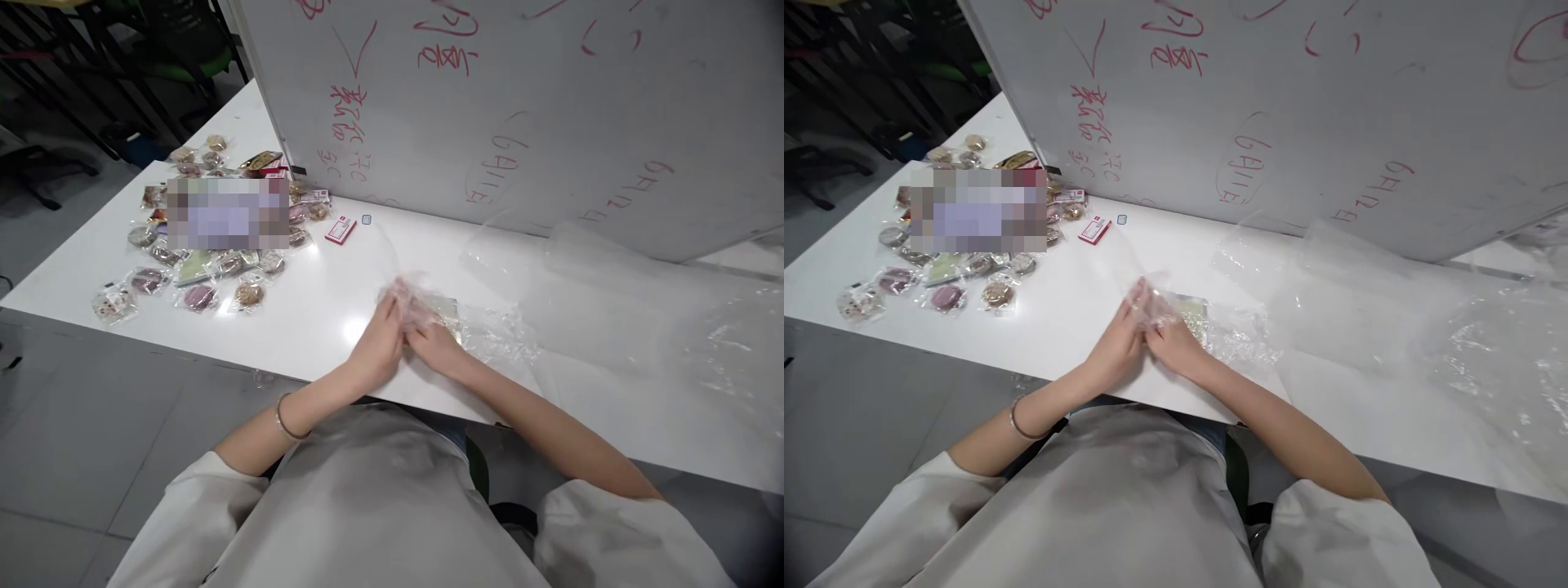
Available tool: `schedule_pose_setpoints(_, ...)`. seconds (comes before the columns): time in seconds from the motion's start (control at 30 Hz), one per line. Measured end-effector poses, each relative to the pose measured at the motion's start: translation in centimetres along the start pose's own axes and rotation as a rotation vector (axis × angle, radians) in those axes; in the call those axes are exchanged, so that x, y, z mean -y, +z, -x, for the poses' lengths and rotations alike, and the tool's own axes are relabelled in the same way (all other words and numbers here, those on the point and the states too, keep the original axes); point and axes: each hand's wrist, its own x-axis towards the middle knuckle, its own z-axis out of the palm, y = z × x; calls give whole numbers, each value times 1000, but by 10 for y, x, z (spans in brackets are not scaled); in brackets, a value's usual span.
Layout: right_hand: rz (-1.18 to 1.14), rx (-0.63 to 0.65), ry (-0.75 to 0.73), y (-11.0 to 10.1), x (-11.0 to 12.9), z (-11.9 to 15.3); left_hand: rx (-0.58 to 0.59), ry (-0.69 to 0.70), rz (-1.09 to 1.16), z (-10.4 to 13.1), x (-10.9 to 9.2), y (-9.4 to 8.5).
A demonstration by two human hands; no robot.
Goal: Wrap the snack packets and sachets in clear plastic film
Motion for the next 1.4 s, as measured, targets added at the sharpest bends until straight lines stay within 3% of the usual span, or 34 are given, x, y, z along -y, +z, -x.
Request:
schedule_pose_setpoints(0.1,75,48,91,-33,0,28,151,5,-78,-6,-12,20)
schedule_pose_setpoints(0.2,14,-119,283,-57,0,69,234,8,-238,-4,-23,27)
schedule_pose_setpoints(0.33,-662,-263,790,-59,1,118,317,74,-456,-1,-26,30)
schedule_pose_setpoints(0.43,-1151,-350,999,-50,4,139,338,122,-548,-2,-25,31)
schedule_pose_setpoints(0.53,-1399,-416,1052,-42,8,148,349,149,-618,-5,-25,30)
schedule_pose_setpoints(0.7,-1719,-240,993,-32,12,140,298,147,-627,-8,-24,28)
schedule_pose_setpoints(0.77,-1743,-296,905,-27,10,127,267,122,-558,-8,-23,25)
schedule_pose_setpoints(0.9,-1524,-592,657,-15,-7,91,268,101,-473,-6,-20,19)
schedule_pose_setpoints(1.07,-862,-628,578,3,-23,65,350,200,-509,-2,-17,20)
schedule_pose_setpoints(1.13,-537,-527,458,8,-18,59,366,237,-503,-2,-15,22)
schedule_pose_setpoints(1.23,-103,-225,260,11,-9,48,382,265,-452,-3,-10,22)
schedule_pose_setpoints(1.3,56,-79,200,8,-7,43,381,307,-391,-1,-6,21)
schedule_pose_setpoints(1.4,150,36,173,3,-9,42,306,401,-323,4,2,17)
